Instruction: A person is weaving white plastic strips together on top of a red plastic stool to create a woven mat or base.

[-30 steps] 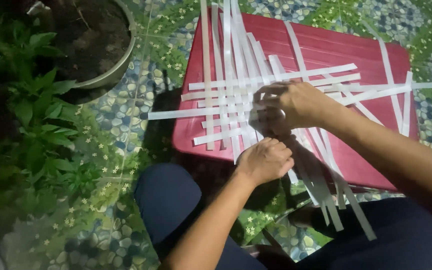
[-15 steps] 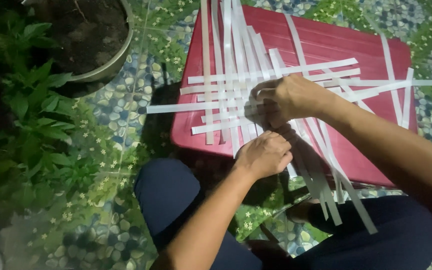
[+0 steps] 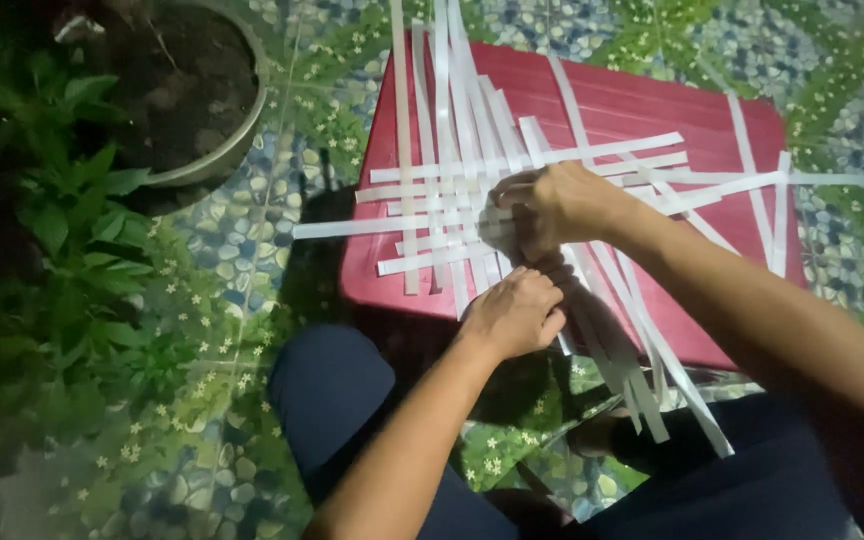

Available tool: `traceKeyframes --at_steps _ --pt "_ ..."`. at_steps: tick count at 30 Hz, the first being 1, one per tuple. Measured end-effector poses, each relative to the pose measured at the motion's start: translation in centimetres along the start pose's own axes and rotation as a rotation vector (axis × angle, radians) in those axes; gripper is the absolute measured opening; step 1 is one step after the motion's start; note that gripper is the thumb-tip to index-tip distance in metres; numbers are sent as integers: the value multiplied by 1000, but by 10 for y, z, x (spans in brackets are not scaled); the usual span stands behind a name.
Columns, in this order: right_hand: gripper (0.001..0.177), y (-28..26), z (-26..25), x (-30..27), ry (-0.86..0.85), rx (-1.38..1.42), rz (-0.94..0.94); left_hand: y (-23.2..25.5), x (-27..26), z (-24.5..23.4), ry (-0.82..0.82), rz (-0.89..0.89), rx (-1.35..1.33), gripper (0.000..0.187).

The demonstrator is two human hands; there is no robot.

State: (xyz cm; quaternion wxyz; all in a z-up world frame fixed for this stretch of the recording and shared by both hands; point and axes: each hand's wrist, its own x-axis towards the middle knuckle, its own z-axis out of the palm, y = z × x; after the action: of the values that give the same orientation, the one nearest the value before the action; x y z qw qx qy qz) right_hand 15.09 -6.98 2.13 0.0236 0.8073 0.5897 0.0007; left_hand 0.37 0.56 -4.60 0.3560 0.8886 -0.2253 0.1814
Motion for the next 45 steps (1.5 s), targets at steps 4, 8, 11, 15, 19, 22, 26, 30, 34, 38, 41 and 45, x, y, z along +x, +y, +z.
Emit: traceKeyframes --at_steps 4,8,11,15,19,22,26,30,34,38,41,45 --pt "51 -1 2 -1 7 18 -4 2 -1 -1 -16 -14 51 18" --pt "54 -6 -7 -2 -52 28 60 7 0 -8 -78 -43 45 20" --pt "54 -8 -11 0 -52 62 74 5 -1 -6 -102 -58 74 20" --pt "56 -2 -3 0 -48 102 82 2 -1 -2 -127 -75 87 20" --pt "49 -15 -21 -3 -108 71 132 4 -1 0 -133 -74 83 21" --pt "43 -17 -27 3 -125 149 164 3 0 -2 -144 -85 90 22" --pt "38 -16 -22 7 -133 190 143 2 -1 3 -143 -75 66 21" --pt "34 -16 -25 7 -129 188 101 6 0 -7 -157 -77 93 22" --pt "33 -19 -21 11 -140 141 80 1 1 3 -165 -100 118 21" --pt "27 -24 -21 15 -140 70 89 -2 -3 10 -171 -125 119 21" --pt "23 -25 -21 16 -146 41 63 0 -2 10 -176 -158 110 21" --pt "23 -18 -13 12 -143 24 9 1 -1 5 -170 -170 70 20"
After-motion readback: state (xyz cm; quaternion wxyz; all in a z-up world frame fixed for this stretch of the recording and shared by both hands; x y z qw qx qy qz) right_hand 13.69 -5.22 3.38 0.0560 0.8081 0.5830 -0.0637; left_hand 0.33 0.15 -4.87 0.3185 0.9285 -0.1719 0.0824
